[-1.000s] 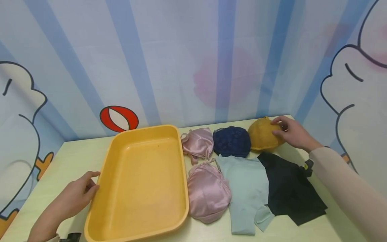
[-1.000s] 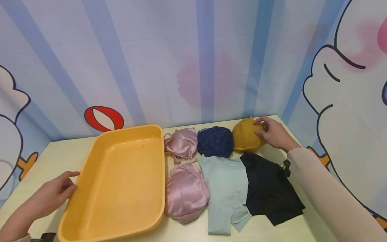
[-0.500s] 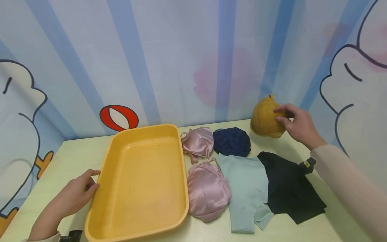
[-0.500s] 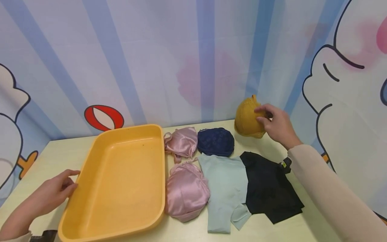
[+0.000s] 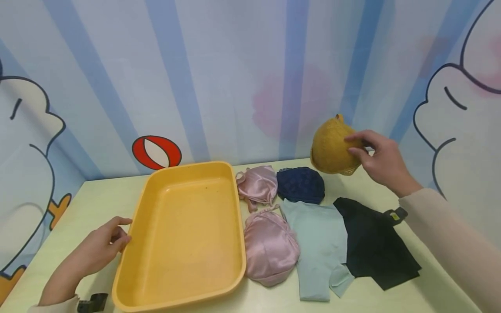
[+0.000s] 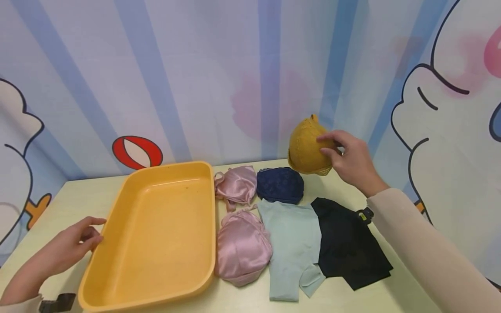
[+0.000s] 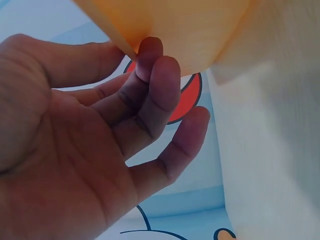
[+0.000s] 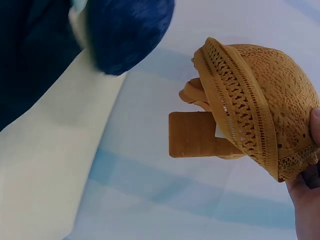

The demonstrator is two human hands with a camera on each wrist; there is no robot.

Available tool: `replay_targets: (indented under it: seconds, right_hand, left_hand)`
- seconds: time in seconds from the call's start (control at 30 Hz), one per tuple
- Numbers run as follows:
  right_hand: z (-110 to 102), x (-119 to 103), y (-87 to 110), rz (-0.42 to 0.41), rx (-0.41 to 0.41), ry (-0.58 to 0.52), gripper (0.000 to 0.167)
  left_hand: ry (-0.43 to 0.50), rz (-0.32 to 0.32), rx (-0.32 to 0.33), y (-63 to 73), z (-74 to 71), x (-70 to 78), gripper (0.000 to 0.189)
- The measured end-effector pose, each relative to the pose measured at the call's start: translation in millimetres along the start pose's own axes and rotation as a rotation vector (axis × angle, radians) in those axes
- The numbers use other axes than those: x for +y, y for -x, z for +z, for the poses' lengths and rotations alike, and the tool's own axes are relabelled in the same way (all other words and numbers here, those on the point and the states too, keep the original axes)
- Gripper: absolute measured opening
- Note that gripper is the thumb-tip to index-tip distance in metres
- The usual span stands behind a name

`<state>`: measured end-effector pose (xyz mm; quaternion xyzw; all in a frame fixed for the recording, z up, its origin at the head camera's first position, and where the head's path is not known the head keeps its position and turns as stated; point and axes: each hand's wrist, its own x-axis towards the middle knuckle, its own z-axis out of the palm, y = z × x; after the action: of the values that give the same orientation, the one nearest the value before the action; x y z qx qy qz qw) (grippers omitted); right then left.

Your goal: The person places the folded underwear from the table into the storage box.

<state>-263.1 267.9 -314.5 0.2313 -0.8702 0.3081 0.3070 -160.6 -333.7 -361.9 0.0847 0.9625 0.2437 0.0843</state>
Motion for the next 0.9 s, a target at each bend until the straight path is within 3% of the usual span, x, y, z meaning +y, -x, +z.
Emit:
replay_targets:
  seconds: [0.3,0.5,0.7,0.9]
  right_hand:
    - [10.4,-45.1,-10.3,-0.231,0.068,-0.092,0.034]
    - [20.6,-72.2,-15.8,-0.357,0.051,-0.154,0.037]
    - [29.6,-91.8,-18.2,-0.438,0.016,-0.22,0.04]
    - [41.9,-111.9,-15.5,-0.454,-0.014,-0.294,0.043]
  left_hand:
    - [0.035,-0.022,-0.001,-0.2,-1.1,0.5,0.042]
    - [0.048,-0.007,-0.005,-1.2,-1.7,2.0,0.04]
    - [0.076,0.016,-0.01,-2.8,-0.5,4.6,0.04]
    - [0.089,0.023,-0.01,-3.2,-1.1,6.7,0.04]
